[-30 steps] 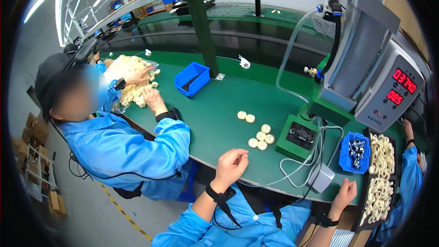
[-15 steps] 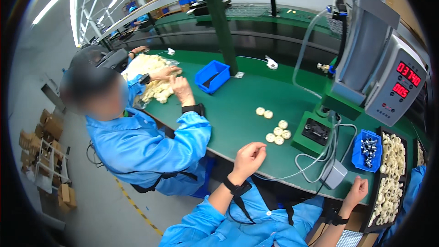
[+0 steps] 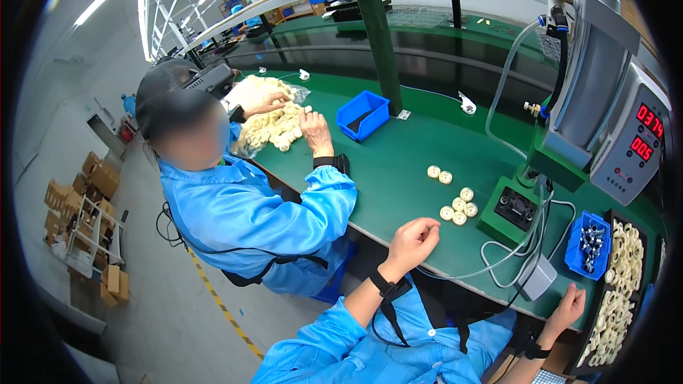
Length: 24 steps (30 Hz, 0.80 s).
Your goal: Assembling small plastic gear components using a benchtop pneumatic press machine.
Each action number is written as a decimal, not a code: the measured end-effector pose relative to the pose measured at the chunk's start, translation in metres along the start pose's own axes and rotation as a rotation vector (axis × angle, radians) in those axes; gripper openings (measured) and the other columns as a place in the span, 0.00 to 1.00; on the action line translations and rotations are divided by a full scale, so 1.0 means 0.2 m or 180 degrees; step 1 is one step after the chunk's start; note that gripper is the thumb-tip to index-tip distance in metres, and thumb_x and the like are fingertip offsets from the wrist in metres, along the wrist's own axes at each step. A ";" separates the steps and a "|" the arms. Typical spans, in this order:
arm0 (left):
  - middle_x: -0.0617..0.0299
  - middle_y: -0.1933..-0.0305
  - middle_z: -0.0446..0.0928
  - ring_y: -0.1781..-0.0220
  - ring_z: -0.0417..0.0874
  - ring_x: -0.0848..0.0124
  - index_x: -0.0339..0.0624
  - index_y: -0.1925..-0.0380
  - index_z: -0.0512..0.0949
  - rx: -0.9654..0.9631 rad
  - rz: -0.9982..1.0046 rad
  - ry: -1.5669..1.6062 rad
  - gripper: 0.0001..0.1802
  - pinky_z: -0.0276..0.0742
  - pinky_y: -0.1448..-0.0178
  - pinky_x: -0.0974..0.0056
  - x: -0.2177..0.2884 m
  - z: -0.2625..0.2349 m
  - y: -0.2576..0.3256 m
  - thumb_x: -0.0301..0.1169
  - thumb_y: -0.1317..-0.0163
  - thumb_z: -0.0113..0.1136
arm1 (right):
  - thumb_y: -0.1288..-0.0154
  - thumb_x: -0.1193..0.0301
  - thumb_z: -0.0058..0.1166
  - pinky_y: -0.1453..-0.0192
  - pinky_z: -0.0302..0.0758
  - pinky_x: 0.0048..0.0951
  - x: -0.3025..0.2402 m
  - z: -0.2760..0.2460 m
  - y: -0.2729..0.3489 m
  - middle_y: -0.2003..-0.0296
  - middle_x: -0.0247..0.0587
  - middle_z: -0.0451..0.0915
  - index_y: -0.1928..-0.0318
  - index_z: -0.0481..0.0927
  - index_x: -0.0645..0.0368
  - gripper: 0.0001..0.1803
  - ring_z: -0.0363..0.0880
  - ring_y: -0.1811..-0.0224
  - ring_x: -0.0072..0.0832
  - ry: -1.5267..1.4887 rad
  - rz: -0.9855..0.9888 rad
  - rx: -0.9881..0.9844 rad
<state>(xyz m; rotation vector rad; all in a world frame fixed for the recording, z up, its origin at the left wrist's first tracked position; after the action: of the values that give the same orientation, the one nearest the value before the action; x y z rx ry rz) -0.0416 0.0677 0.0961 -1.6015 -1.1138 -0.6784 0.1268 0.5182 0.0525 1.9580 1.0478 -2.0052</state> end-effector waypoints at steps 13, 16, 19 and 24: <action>0.69 0.70 0.80 0.68 0.77 0.82 0.33 0.57 0.83 -0.0258 -0.0796 0.0460 0.07 0.75 0.63 0.74 -0.06 0.02 -0.05 0.25 0.32 0.62 | 0.28 0.80 0.55 0.70 0.52 0.22 -0.09 0.04 0.01 0.78 0.21 0.56 0.78 0.56 0.54 0.24 0.51 0.73 0.13 -0.0023 -0.0107 -0.0041; 0.67 0.68 0.78 0.69 0.76 0.80 0.33 0.51 0.80 -0.0683 -0.0843 0.0144 0.13 0.75 0.62 0.73 -0.06 0.05 -0.14 0.26 0.34 0.64 | 0.28 0.80 0.54 0.70 0.51 0.22 -0.12 0.05 0.02 0.79 0.22 0.57 0.78 0.56 0.54 0.24 0.50 0.73 0.13 -0.0095 -0.0135 -0.0035; 0.56 0.59 0.76 0.59 0.78 0.66 0.37 0.44 0.78 -0.0921 -0.0252 -0.0747 0.23 0.77 0.53 0.63 0.02 0.07 -0.22 0.30 0.40 0.67 | 0.29 0.82 0.54 0.71 0.51 0.22 -0.15 0.05 0.03 0.79 0.22 0.58 0.78 0.56 0.53 0.24 0.51 0.74 0.12 -0.0129 -0.0024 -0.0040; 0.52 0.54 0.76 0.49 0.75 0.55 0.38 0.46 0.79 -0.1030 0.0283 -0.1197 0.24 0.71 0.40 0.54 0.00 0.10 -0.24 0.31 0.44 0.68 | 0.31 0.82 0.56 0.71 0.53 0.23 -0.21 0.08 0.04 0.79 0.22 0.58 0.78 0.57 0.53 0.24 0.52 0.75 0.13 -0.0048 -0.0132 0.0036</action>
<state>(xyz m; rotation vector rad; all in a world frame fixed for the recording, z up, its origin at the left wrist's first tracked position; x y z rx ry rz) -0.0871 0.0888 0.1103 -2.1061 -1.2361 -0.5290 0.1235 0.4889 0.0869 1.9392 1.0845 -2.0483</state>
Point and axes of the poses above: each hand's wrist, its own y-axis away from the middle knuckle, its own z-axis out of the palm, x = y × z, the point moved 7 cm from there along -y, towards the middle knuckle
